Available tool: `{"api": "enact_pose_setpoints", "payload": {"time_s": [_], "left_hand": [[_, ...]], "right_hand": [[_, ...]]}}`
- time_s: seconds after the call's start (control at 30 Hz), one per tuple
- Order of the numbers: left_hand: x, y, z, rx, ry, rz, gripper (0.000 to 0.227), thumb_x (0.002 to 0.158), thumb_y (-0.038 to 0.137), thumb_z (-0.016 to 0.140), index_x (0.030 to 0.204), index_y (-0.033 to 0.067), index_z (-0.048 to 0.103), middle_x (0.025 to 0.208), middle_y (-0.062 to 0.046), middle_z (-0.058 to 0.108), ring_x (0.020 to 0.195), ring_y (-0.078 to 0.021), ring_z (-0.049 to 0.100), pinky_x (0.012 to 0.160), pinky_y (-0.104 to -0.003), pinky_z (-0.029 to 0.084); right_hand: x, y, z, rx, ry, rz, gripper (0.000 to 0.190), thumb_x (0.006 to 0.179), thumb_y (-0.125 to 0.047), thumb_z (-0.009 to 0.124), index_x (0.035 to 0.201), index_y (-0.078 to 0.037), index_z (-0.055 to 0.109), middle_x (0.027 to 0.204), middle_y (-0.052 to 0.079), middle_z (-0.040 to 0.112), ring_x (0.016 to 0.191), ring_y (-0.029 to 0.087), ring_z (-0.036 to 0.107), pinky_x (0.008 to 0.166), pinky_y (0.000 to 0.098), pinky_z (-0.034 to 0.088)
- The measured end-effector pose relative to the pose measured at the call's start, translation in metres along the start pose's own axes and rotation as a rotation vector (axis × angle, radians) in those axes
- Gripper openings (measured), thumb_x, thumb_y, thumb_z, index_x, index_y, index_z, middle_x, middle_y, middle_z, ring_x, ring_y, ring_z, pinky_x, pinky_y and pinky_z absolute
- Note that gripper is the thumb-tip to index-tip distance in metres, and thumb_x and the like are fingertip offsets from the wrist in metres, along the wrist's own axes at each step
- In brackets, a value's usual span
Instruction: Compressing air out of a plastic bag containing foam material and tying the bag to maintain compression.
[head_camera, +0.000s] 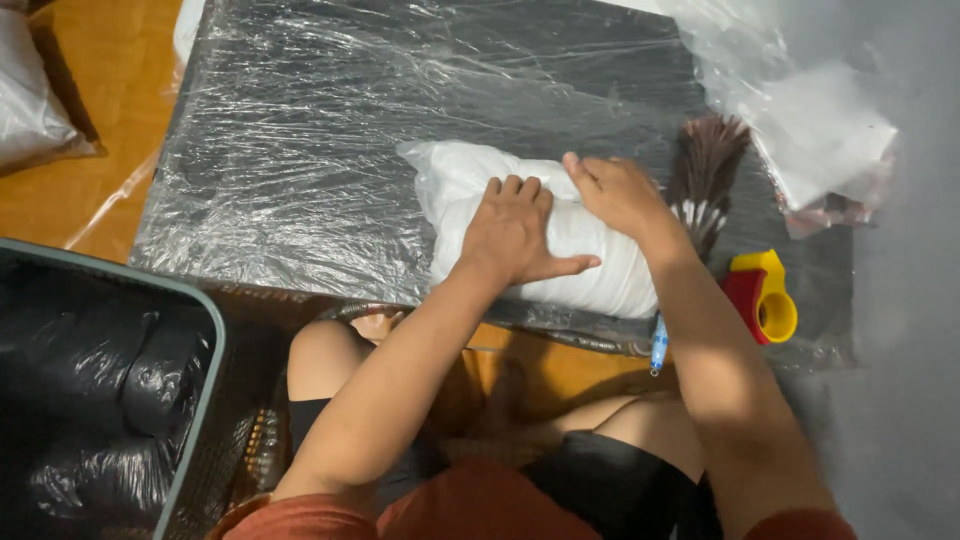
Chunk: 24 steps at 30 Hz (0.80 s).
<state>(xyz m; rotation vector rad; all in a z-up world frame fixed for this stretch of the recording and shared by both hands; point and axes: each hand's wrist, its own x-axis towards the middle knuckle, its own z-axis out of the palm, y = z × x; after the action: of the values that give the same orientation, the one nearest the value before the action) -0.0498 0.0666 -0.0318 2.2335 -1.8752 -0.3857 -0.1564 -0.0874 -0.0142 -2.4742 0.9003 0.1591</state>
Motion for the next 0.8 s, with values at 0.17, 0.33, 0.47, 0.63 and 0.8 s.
{"api": "enact_pose_setpoints", "payload": {"time_s": [0.17, 0.33, 0.47, 0.63, 0.8], "left_hand": [[-0.008, -0.001, 0.01, 0.026, 0.031, 0.01, 0.108, 0.076, 0.094, 0.04, 0.13, 0.0025, 0.061, 0.126, -0.016, 0.061, 0.122, -0.033, 0.054, 0.107, -0.049, 0.035], [-0.009, -0.006, 0.025, 0.094, 0.08, 0.047, 0.104, 0.076, 0.093, 0.04, 0.126, 0.0044, 0.059, 0.122, -0.015, 0.058, 0.118, -0.0323, 0.053, 0.104, -0.048, 0.036], [-0.023, -0.001, 0.022, 0.136, 0.09, 0.087, 0.107, 0.073, 0.098, 0.036, 0.125, 0.0068, 0.056, 0.119, -0.013, 0.056, 0.116, -0.0307, 0.051, 0.106, -0.049, 0.034], [-0.03, 0.0, 0.031, 0.174, 0.139, 0.106, 0.1, 0.079, 0.094, 0.037, 0.124, 0.0065, 0.055, 0.115, -0.013, 0.054, 0.113, -0.0298, 0.05, 0.106, -0.049, 0.033], [-0.045, 0.005, 0.02, 0.296, 0.041, 0.2, 0.135, 0.071, 0.105, 0.019, 0.155, -0.0006, 0.028, 0.129, -0.018, 0.053, 0.122, -0.0308, 0.047, 0.112, -0.052, 0.028]], "right_hand": [[-0.022, 0.007, 0.005, -0.132, -0.151, -0.144, 0.079, 0.102, -0.067, 0.035, 0.12, 0.005, 0.063, 0.12, 0.034, 0.065, 0.128, 0.048, 0.053, 0.112, 0.0569, 0.036], [-0.039, 0.015, 0.01, -0.247, -0.273, -0.189, 0.111, 0.082, -0.086, 0.053, 0.142, 0.007, 0.043, 0.142, 0.032, 0.051, 0.145, 0.043, 0.036, 0.125, 0.053, 0.018], [-0.065, 0.001, 0.004, -0.348, -0.296, -0.26, 0.136, 0.069, -0.091, 0.064, 0.148, 0.013, 0.029, 0.149, 0.037, 0.041, 0.149, 0.046, 0.029, 0.127, 0.0547, 0.011], [-0.074, 0.008, 0.02, -0.388, -0.188, -0.28, 0.137, 0.065, -0.085, 0.073, 0.15, 0.013, 0.029, 0.148, 0.034, 0.044, 0.148, 0.043, 0.031, 0.128, 0.0522, 0.012], [-0.065, 0.053, 0.059, -0.459, 0.043, -0.406, 0.135, 0.056, -0.088, 0.073, 0.149, 0.003, 0.039, 0.137, 0.022, 0.052, 0.139, 0.037, 0.042, 0.122, 0.051, 0.024]]}}
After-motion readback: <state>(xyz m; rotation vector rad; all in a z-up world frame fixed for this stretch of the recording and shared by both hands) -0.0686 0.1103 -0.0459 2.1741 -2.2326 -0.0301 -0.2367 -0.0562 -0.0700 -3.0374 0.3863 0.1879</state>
